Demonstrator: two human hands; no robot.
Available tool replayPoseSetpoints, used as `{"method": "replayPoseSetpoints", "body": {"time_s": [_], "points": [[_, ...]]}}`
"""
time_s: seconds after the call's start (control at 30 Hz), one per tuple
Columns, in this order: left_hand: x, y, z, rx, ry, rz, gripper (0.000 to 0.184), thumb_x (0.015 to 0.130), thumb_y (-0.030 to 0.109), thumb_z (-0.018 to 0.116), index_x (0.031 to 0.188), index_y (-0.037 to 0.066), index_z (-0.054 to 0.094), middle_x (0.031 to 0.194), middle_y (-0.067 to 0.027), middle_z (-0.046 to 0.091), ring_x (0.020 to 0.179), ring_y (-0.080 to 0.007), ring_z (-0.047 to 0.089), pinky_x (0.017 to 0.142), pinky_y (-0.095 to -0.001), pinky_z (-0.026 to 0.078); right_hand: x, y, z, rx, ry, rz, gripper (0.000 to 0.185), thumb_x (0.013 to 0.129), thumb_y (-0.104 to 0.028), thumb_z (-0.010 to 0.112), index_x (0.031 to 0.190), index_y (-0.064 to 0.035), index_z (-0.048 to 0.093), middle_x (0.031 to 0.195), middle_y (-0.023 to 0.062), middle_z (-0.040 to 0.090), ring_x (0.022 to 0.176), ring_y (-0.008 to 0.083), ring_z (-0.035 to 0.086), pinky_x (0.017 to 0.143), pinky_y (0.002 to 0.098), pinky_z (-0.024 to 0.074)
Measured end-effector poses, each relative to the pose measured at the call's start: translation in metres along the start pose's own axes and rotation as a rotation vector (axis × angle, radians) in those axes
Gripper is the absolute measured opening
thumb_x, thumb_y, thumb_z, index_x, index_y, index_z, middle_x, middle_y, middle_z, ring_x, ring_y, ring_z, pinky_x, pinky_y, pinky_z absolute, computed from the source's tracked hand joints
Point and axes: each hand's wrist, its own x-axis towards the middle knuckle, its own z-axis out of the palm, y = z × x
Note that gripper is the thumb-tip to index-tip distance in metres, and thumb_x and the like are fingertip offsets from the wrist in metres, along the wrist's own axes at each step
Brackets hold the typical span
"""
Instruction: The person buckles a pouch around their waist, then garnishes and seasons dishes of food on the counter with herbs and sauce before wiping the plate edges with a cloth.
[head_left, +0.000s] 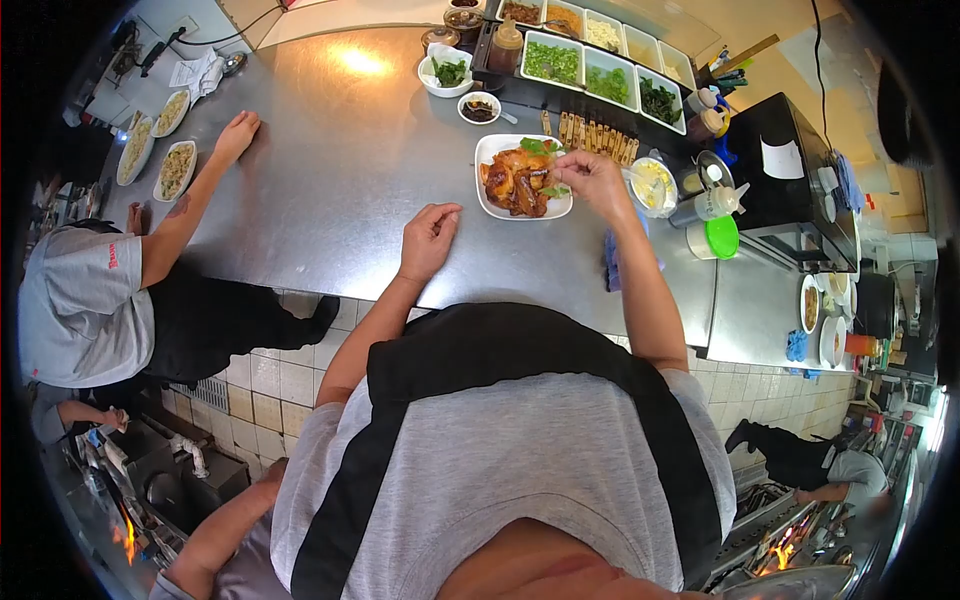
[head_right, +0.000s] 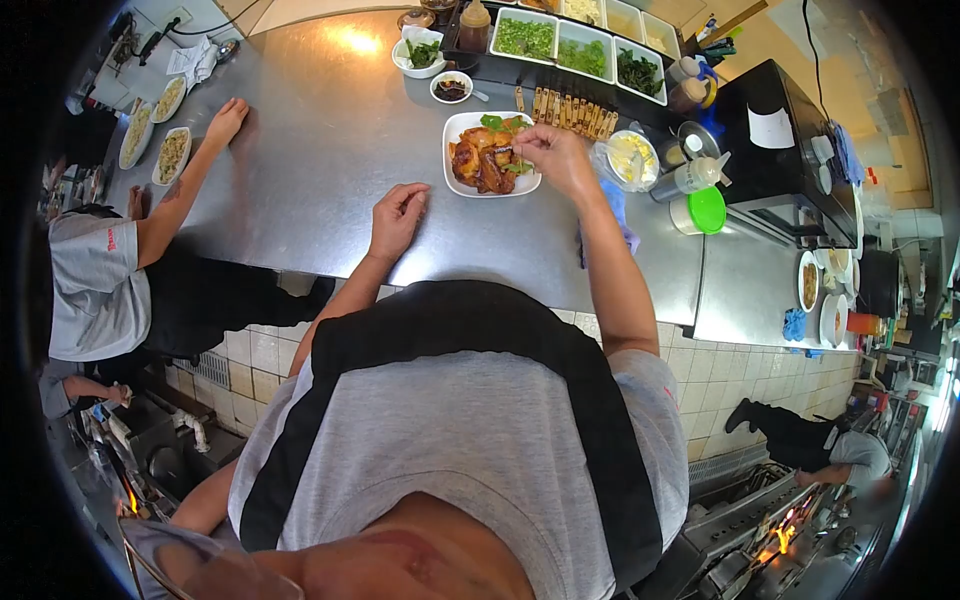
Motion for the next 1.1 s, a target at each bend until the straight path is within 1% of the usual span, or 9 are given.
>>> {"method": "replayPoseSetpoints", "body": {"time_s": [0.1, 0.27, 0.4, 0.5, 0.6, 0.7, 0.9, 1.0, 1.1], "points": [[0.000, 0.002, -0.001, 0.009, -0.012, 0.001, 0.014, 0.087, 0.010, 0.060, 0.098, 0.003, 0.067, 0.082, -0.0066, 0.062, 0.065, -0.0114, 0.056, 0.062, -0.0239, 0.047, -0.005, 0.027, 0.006, 0.048, 0.030, 0.075, 0.014, 0.083, -0.014, 0.068, 0.091, -0.0034, 0.070, 0.077, -0.0001, 0.066, 0.063, 0.0064, 0.053, 0.057, 0.0221, 0.0449], [0.000, 0.000, -0.001, 0.026, -0.032, 0.003, 0.014, 0.087, 0.010, 0.060, 0.097, 0.003, 0.067, 0.082, -0.0066, 0.062, 0.065, -0.0115, 0.056, 0.062, -0.0241, 0.047, -0.019, 0.023, 0.010, 0.114, 0.059, 0.097, 0.014, 0.083, -0.014, 0.068, 0.092, -0.0037, 0.070, 0.076, -0.0013, 0.066, 0.061, 0.0055, 0.051, 0.055, 0.0219, 0.0431], [-0.001, -0.003, 0.000, 0.000, -0.033, 0.008, 0.015, 0.087, 0.011, 0.060, 0.098, 0.003, 0.067, 0.082, -0.0067, 0.062, 0.065, -0.0117, 0.056, 0.062, -0.0245, 0.047, -0.018, 0.023, 0.011, 0.122, 0.061, 0.047, 0.015, 0.083, -0.016, 0.068, 0.092, -0.0042, 0.071, 0.075, -0.0016, 0.066, 0.061, 0.0051, 0.050, 0.055, 0.0218, 0.0430], [-0.001, -0.003, 0.000, -0.014, -0.032, 0.008, 0.015, 0.087, 0.011, 0.061, 0.098, 0.003, 0.067, 0.082, -0.0070, 0.062, 0.065, -0.0118, 0.056, 0.062, -0.0246, 0.047, -0.014, 0.019, 0.012, -0.087, 0.061, 0.053, 0.016, 0.082, -0.017, 0.068, 0.093, -0.0055, 0.071, 0.075, 0.0038, 0.067, 0.062, 0.0113, 0.058, 0.058, 0.0266, 0.0466], [-0.001, -0.004, 0.000, -0.016, -0.036, 0.009, 0.015, 0.087, 0.011, 0.061, 0.098, 0.003, 0.067, 0.082, -0.0071, 0.062, 0.065, -0.0119, 0.056, 0.062, -0.0245, 0.047, -0.008, 0.025, 0.013, -0.350, 0.147, -0.156, 0.015, 0.081, -0.016, 0.067, 0.092, -0.0062, 0.070, 0.078, 0.0105, 0.068, 0.068, 0.0219, 0.065, 0.063, 0.0336, 0.0497], [-0.001, -0.007, 0.000, -0.011, -0.048, 0.013, 0.016, 0.088, 0.011, 0.060, 0.099, 0.002, 0.067, 0.082, -0.0061, 0.062, 0.067, -0.0109, 0.056, 0.063, -0.0238, 0.047, -0.009, 0.014, 0.016, -0.405, 0.117, -0.093, 0.013, 0.080, -0.014, 0.066, 0.090, -0.0059, 0.067, 0.081, 0.0129, 0.068, 0.074, 0.0284, 0.066, 0.068, 0.0380, 0.0506], [-0.001, -0.004, -0.002, 0.001, -0.075, 0.017, 0.017, 0.089, 0.011, 0.058, 0.101, 0.001, 0.066, 0.082, -0.0041, 0.060, 0.068, -0.0088, 0.056, 0.065, -0.0226, 0.047, -0.014, 0.021, 0.023, -0.526, 0.197, -0.181, 0.011, 0.080, -0.013, 0.067, 0.088, -0.0070, 0.062, 0.077, 0.0090, 0.067, 0.071, 0.0264, 0.065, 0.065, 0.0368, 0.0503], [-0.001, -0.005, -0.001, 0.001, -0.071, 0.016, 0.017, 0.089, 0.011, 0.059, 0.101, 0.001, 0.066, 0.082, -0.0042, 0.060, 0.068, -0.0090, 0.056, 0.065, -0.0226, 0.047, -0.020, 0.020, 0.023, -0.479, 0.310, -0.265, 0.010, 0.080, -0.013, 0.067, 0.088, -0.0077, 0.063, 0.077, 0.0078, 0.067, 0.069, 0.0247, 0.064, 0.064, 0.0350, 0.0502], [-0.002, -0.002, -0.002, 0.005, -0.069, 0.013, 0.016, 0.088, 0.011, 0.060, 0.100, 0.002, 0.067, 0.083, -0.0055, 0.061, 0.068, -0.0106, 0.057, 0.065, -0.0236, 0.047, -0.014, 0.028, 0.020, -0.346, 0.376, -0.175, 0.011, 0.079, -0.014, 0.068, 0.088, -0.0078, 0.064, 0.078, 0.0072, 0.067, 0.068, 0.0232, 0.064, 0.063, 0.0337, 0.0504]]}}
